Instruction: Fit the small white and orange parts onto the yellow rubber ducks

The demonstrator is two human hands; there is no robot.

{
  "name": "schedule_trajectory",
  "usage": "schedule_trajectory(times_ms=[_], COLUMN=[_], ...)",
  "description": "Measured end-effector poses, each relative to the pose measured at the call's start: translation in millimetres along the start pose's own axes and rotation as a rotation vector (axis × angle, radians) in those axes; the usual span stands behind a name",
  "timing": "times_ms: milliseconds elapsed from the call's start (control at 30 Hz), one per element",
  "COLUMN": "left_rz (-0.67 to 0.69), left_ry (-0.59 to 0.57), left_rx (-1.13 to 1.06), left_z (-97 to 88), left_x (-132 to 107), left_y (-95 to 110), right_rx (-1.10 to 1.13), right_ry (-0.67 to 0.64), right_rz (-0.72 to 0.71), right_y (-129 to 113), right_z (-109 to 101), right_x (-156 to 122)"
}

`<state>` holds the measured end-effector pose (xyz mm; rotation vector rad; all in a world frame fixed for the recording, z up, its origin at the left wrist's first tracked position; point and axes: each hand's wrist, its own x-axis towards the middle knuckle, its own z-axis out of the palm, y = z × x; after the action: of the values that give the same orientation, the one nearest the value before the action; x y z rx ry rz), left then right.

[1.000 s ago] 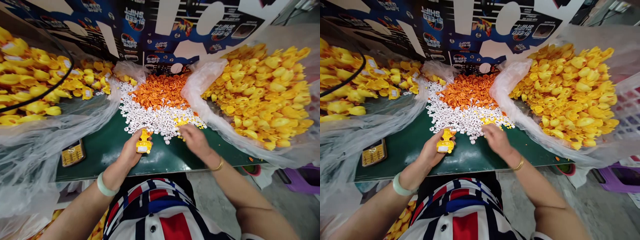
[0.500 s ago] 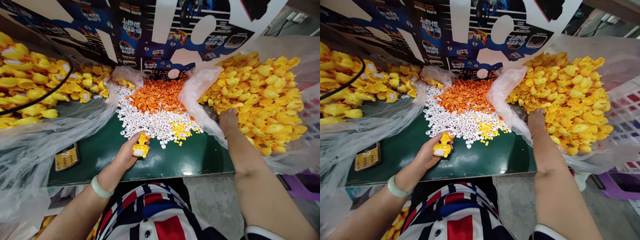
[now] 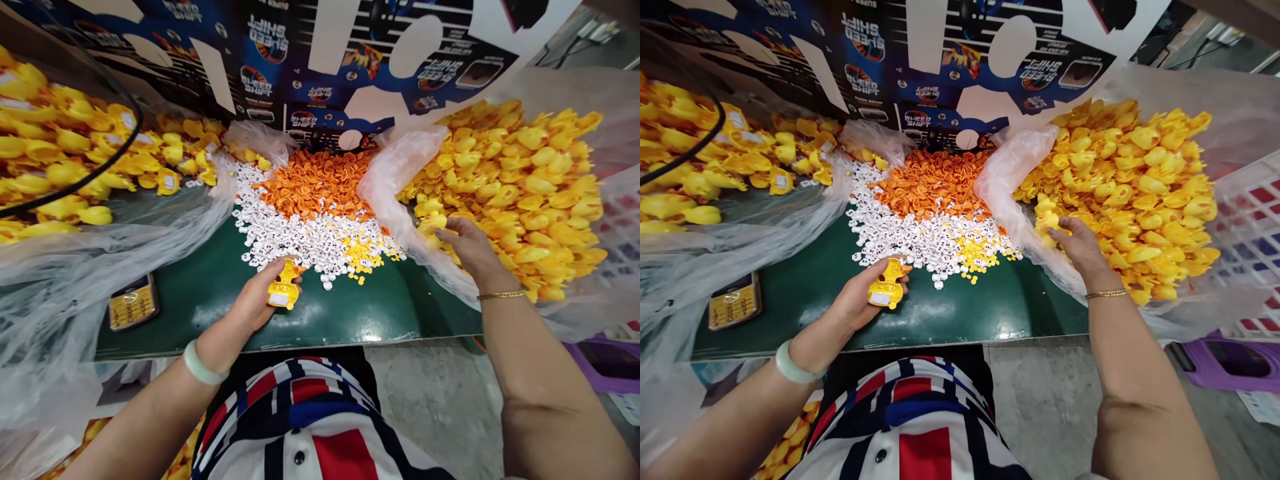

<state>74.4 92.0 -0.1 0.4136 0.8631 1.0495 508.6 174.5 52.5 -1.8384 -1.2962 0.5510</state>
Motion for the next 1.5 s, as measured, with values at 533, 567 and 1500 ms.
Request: schedule_trajectory(times_ms=[533, 567, 1500], left_rz=[0.156, 0.158, 0.134], left_ry=[0.16, 0.172, 0.042], left_rx=[-0.154, -0.156, -0.153], left_z=[-10.5, -13.7, -10.9], left_x=[-27.7, -30.5, -27.1], left_y=[16.1, 17.4, 0.0], right_rx=[0.315, 0.191, -0.083], right_ry=[-0.968, -0.938, -0.556], right_rz=[0.071, -0.009, -1.163], right_y=[-61.5, -64.4, -147.5], right_z=[144.8, 147.0, 185.8], right_x=[-218.6, -218.6, -186.3])
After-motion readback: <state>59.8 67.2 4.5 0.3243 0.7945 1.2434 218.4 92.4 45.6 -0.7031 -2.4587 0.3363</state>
